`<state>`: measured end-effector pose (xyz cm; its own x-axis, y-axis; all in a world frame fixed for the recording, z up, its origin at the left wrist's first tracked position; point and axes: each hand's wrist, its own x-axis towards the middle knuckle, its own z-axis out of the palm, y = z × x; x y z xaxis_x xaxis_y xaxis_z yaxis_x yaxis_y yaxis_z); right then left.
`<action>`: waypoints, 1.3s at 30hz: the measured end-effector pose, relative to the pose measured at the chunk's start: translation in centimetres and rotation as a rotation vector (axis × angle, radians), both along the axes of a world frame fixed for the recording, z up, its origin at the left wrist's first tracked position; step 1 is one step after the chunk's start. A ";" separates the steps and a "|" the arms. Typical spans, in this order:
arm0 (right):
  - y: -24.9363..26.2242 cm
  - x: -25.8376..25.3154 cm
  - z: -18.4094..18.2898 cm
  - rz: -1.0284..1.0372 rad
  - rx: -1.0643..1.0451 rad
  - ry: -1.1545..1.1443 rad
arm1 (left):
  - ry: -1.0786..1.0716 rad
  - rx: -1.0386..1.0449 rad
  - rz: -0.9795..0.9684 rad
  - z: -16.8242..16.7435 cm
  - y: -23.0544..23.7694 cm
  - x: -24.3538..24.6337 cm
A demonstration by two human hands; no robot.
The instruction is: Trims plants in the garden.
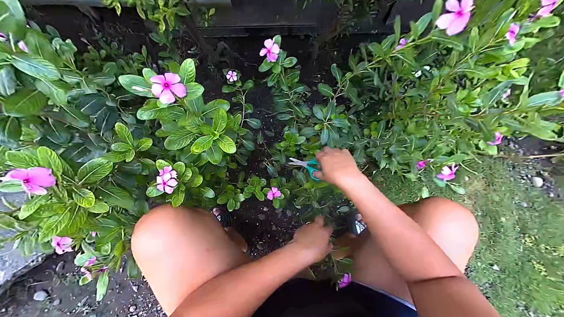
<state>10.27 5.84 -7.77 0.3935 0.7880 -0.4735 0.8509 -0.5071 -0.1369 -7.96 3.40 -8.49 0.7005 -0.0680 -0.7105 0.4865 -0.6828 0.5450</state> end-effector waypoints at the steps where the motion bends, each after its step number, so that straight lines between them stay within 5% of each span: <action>1: 0.9 -1.0 0.2 0.022 0.021 -0.026 | -0.005 0.002 -0.005 -0.1 -0.2 0.1; 10: 7.6 -6.9 -6.1 -0.085 -0.297 -0.170 | -0.049 -0.011 -0.031 -1.0 -1.6 -0.1; 21: 10.4 -6.9 -12.7 -0.130 -0.210 -0.131 | -0.052 -0.062 -0.009 -0.5 -2.0 -1.5; 39: 11.5 -7.0 -9.8 -0.058 -0.494 0.010 | -0.090 -0.085 -0.008 -0.9 -0.9 -1.2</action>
